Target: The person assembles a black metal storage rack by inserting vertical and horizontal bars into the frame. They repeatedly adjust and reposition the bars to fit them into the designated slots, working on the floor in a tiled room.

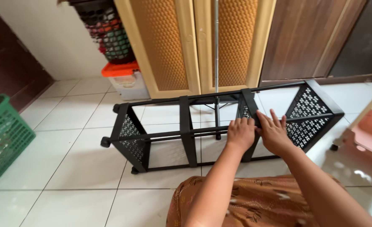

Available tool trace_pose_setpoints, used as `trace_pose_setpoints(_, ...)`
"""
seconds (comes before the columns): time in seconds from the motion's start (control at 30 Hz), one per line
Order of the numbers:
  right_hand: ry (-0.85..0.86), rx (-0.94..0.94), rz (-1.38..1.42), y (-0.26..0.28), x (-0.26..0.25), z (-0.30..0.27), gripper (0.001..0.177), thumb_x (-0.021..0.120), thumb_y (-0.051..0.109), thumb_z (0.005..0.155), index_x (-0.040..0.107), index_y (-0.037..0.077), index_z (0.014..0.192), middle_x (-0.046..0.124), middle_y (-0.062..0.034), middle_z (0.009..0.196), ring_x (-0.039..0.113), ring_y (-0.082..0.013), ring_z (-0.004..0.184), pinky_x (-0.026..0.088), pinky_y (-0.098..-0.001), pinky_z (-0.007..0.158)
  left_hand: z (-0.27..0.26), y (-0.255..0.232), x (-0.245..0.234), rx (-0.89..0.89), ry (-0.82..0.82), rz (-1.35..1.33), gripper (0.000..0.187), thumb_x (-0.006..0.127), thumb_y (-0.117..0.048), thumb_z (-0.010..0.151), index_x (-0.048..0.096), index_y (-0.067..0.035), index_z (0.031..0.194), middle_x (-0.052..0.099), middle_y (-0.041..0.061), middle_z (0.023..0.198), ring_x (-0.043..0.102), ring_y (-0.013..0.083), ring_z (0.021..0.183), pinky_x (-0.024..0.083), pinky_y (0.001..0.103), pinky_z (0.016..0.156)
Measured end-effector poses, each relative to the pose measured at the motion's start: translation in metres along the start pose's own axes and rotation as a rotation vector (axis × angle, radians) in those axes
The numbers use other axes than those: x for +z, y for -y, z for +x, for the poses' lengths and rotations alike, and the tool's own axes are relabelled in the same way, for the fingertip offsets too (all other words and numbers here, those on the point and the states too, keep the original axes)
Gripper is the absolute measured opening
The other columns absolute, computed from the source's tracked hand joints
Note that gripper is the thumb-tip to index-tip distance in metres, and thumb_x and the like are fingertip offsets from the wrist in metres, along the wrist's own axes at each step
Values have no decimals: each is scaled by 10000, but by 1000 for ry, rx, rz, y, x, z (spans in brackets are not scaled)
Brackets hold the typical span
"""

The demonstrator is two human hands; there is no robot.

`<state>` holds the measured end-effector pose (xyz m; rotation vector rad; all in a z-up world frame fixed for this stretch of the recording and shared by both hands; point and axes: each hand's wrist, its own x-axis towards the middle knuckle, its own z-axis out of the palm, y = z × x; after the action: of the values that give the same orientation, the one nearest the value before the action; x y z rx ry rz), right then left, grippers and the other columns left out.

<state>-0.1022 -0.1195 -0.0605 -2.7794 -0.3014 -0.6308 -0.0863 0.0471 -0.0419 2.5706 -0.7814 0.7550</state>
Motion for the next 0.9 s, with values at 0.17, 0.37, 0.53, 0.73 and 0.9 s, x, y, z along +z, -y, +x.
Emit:
trace_pose_setpoints(0.17, 41, 17, -48, 16, -14, 11, 629, 445, 350, 1017, 248, 174, 1588, 331, -57, 1631, 125, -334, 1569, 29, -654, 1200, 6, 1, -21, -1, 52, -3, 184, 576, -254, 970, 632, -102, 1059, 663, 125, 1039, 616, 326, 1058, 437, 488, 921)
trace_pose_setpoints(0.37, 63, -102, -36, 12, -32, 7, 645, 443, 316, 1034, 223, 96, 1599, 414, -119, 1577, 287, -333, 1500, 125, -583, 1210, 2, -8, -27, -94, 123, 30, 215, 561, -276, 1003, 633, -93, 1089, 667, 125, 1088, 601, 323, 1096, 416, 488, 957)
trace_pose_setpoints(0.53, 128, -194, -21, -3, -38, 8, 676, 482, 310, 1017, 219, 108, 1607, 586, -118, 1373, 488, -310, 1341, 221, -553, 1199, 5, -7, -19, -203, 155, 21, 256, 585, -324, 967, 645, -107, 1089, 680, 108, 1117, 589, 319, 1142, 403, 509, 960)
trace_pose_setpoints(0.73, 145, -166, 12, 2, -51, 15, 683, 493, 366, 1014, 250, 139, 1610, 657, -63, 1217, 581, -271, 1157, 367, -462, 1083, 9, -10, -25, -210, 64, -24, 284, 635, -310, 922, 660, -118, 1129, 685, 89, 1107, 594, 314, 1133, 376, 535, 963)
trace_pose_setpoints(0.9, 84, -123, 119, -4, -44, 17, 677, 476, 425, 1030, 311, 75, 1586, 668, -116, 1249, 595, -306, 1167, 386, -460, 1054, 9, -14, -31, -292, 159, -29, 175, 672, -296, 921, 660, -132, 980, 690, 48, 1016, 619, 286, 1076, 393, 484, 951)
